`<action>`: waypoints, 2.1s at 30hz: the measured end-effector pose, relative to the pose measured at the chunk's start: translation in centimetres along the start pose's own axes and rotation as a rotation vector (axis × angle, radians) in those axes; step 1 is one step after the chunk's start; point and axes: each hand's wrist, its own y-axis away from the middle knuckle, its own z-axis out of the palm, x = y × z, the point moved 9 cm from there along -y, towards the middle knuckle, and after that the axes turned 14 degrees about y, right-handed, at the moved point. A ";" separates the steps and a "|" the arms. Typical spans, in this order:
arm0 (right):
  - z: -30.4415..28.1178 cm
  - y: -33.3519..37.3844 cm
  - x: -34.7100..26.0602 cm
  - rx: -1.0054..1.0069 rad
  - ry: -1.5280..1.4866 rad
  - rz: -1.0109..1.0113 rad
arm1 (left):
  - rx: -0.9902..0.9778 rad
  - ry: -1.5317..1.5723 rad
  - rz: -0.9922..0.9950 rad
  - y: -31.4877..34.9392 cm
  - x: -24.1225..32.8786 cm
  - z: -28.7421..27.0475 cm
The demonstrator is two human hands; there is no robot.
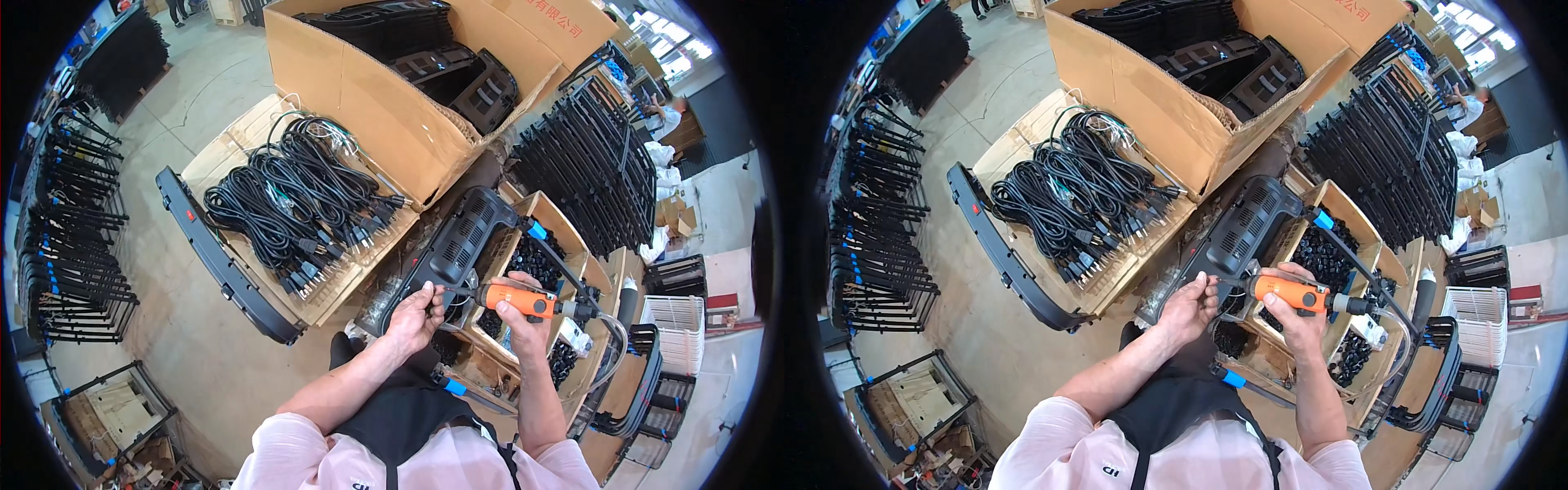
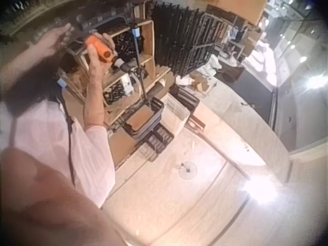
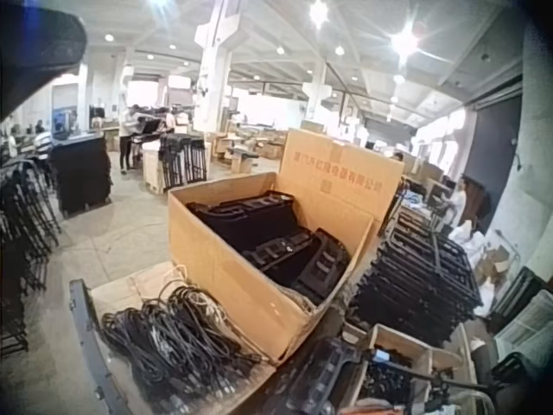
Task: The person assembles a black electronic device by attaching a metal frame and securing a plastic housing. They use a pneumatic screwdriver to fasten screws and handle various components including cables and small parts from nearby boxes.
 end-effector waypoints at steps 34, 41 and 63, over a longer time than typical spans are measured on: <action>8.5 -0.5 2.1 -0.122 0.153 -0.083 | -0.109 -0.376 -0.013 5.1 -0.8 -4.3; 10.4 -1.5 1.9 -0.182 0.261 -0.172 | 0.041 -0.362 0.027 6.6 -0.3 -4.8; 6.0 4.4 -0.2 -0.169 0.049 -0.005 | 0.079 0.033 0.019 5.2 0.5 -4.6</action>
